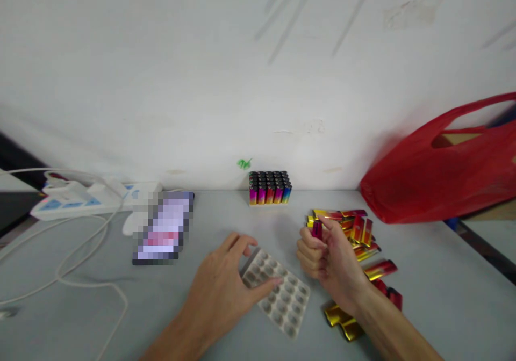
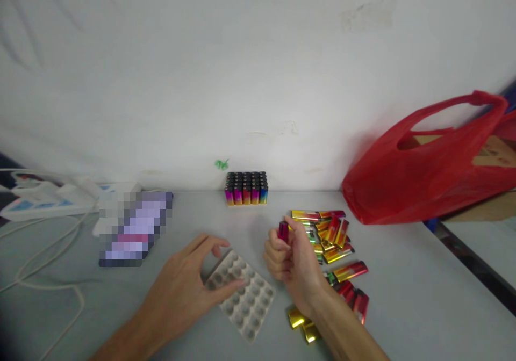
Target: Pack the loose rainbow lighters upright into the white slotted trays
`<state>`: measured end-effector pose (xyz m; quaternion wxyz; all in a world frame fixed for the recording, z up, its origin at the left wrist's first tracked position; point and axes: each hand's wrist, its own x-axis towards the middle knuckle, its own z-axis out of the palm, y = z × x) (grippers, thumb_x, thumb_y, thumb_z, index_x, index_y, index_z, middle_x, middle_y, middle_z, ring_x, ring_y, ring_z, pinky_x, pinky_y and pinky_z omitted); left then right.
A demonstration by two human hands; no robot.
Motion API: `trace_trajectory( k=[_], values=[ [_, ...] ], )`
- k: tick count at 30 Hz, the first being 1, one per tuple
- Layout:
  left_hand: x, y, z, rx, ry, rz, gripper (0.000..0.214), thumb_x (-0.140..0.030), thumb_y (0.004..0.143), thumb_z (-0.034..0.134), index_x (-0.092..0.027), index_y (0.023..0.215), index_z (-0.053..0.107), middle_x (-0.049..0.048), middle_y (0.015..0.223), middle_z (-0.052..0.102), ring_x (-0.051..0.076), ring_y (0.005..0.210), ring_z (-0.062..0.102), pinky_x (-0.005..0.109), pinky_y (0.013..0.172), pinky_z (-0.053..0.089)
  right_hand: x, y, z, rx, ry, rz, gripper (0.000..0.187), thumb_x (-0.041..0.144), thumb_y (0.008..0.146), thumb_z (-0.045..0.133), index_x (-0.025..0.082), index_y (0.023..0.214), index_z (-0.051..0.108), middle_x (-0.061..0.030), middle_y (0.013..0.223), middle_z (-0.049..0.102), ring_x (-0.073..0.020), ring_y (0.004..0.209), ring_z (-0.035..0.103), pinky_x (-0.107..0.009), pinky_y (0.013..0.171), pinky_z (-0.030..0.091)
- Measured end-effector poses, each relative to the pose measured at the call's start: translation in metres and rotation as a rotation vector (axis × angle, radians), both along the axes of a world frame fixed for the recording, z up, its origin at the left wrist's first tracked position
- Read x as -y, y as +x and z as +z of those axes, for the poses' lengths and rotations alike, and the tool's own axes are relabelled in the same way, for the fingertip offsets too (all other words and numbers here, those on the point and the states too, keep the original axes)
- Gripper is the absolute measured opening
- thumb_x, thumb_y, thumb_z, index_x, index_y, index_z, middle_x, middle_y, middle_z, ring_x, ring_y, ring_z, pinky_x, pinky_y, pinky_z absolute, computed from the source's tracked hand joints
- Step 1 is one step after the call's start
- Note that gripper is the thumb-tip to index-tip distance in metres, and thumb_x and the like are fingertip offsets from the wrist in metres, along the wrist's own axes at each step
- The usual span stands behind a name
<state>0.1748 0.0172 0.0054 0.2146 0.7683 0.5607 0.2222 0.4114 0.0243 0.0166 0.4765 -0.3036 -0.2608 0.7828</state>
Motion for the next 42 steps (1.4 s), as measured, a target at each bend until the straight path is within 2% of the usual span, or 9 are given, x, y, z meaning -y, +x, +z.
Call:
trace_trajectory(
  k=[6, 12, 19, 21, 23, 26, 29, 33, 42],
  values=[
    [0.002, 0.005, 0.000, 0.093, -0.034, -0.062, 0.041, -0.035, 0.076, 0.099, -0.029, 0.109, 0.076, 0.0004, 0.105, 0.073, 0.025, 0.090, 0.073, 0.031, 0.069, 0.052, 0.000, 0.001, -0.001, -0.022, -0.009, 0.017, 0.061, 0.061, 0.091, 0.072, 0.027, 0.059, 0.032, 0.0127, 0.053, 0.018, -0.0075, 0.047, 0.007, -0.026, 0.041, 0.008],
    [0.001, 0.005, -0.002, 0.161, -0.037, -0.088, 0.039, -0.022, 0.083, 0.094, -0.030, 0.117, 0.075, -0.0015, 0.102, 0.071, 0.020, 0.082, 0.069, 0.033, 0.080, 0.056, 0.003, 0.001, -0.001, 0.006, -0.025, -0.004, 0.055, 0.053, 0.090, 0.072, 0.027, 0.061, 0.034, 0.0130, 0.053, 0.018, -0.0072, 0.047, 0.007, -0.025, 0.041, 0.009],
    [-0.001, 0.006, -0.002, 0.215, -0.072, -0.092, 0.042, -0.020, 0.083, 0.094, -0.029, 0.120, 0.076, -0.0012, 0.100, 0.072, 0.020, 0.083, 0.070, 0.031, 0.077, 0.057, 0.004, -0.005, 0.004, 0.081, -0.009, -0.002, 0.063, 0.070, 0.092, 0.077, 0.024, 0.067, 0.043, 0.0128, 0.057, 0.020, -0.0079, 0.049, 0.009, -0.023, 0.042, 0.012],
    [-0.001, 0.007, -0.002, 0.236, -0.085, -0.094, 0.045, -0.019, 0.083, 0.094, -0.029, 0.123, 0.075, -0.0016, 0.099, 0.073, 0.020, 0.080, 0.070, 0.030, 0.074, 0.057, 0.006, -0.008, 0.002, 0.181, 0.048, -0.062, 0.055, 0.072, 0.097, 0.071, 0.022, 0.080, 0.057, 0.0107, 0.060, 0.031, -0.0088, 0.049, 0.017, -0.023, 0.045, 0.019],
    [-0.002, 0.007, -0.002, 0.251, -0.098, -0.095, 0.048, -0.019, 0.083, 0.093, -0.029, 0.126, 0.075, -0.0020, 0.098, 0.073, 0.018, 0.076, 0.069, 0.029, 0.072, 0.056, 0.009, -0.011, 0.000, 0.318, 0.182, -0.131, 0.049, 0.070, 0.105, 0.062, 0.022, 0.097, 0.068, 0.0060, 0.069, 0.047, -0.0113, 0.053, 0.034, -0.025, 0.053, 0.033],
    [-0.002, 0.006, -0.003, 0.266, -0.111, -0.090, 0.050, -0.019, 0.082, 0.093, -0.030, 0.127, 0.075, -0.0026, 0.099, 0.073, 0.017, 0.073, 0.067, 0.029, 0.072, 0.056, 0.012, -0.014, -0.001, 0.569, 0.412, -0.165, 0.041, 0.060, 0.112, 0.057, 0.023, 0.107, 0.075, -0.0024, 0.093, 0.063, -0.0195, 0.087, 0.059, -0.032, 0.085, 0.047],
    [-0.002, 0.006, -0.003, 0.292, -0.144, -0.084, 0.052, -0.020, 0.082, 0.093, -0.031, 0.129, 0.075, -0.0036, 0.099, 0.073, 0.015, 0.070, 0.065, 0.028, 0.070, 0.055, 0.015, -0.013, 0.002, 0.740, 0.513, -0.146, 0.031, 0.053, 0.111, 0.062, 0.026, 0.112, 0.077, -0.0044, 0.110, 0.065, -0.0244, 0.110, 0.059, -0.035, 0.100, 0.043],
    [-0.002, 0.006, -0.003, 0.337, -0.222, -0.068, 0.042, -0.022, 0.084, 0.090, -0.028, 0.123, 0.076, -0.0037, 0.099, 0.073, 0.014, 0.069, 0.064, 0.026, 0.066, 0.052, 0.018, -0.014, 0.004, 0.810, 0.561, -0.083, 0.019, 0.043, 0.109, 0.068, 0.027, 0.118, 0.075, -0.0022, 0.106, 0.066, -0.0230, 0.102, 0.059, -0.034, 0.094, 0.045],
    [-0.004, 0.007, -0.004, 0.396, -0.280, -0.063, 0.033, -0.026, 0.086, 0.087, -0.025, 0.117, 0.076, -0.0055, 0.088, 0.068, 0.013, 0.066, 0.063, 0.026, 0.065, 0.050, 0.020, -0.019, 0.002, 0.959, 0.704, -0.101, 0.013, 0.031, 0.111, 0.068, 0.028, 0.121, 0.076, -0.0014, 0.110, 0.074, -0.0220, 0.107, 0.068, -0.034, 0.099, 0.048]
  ],
)
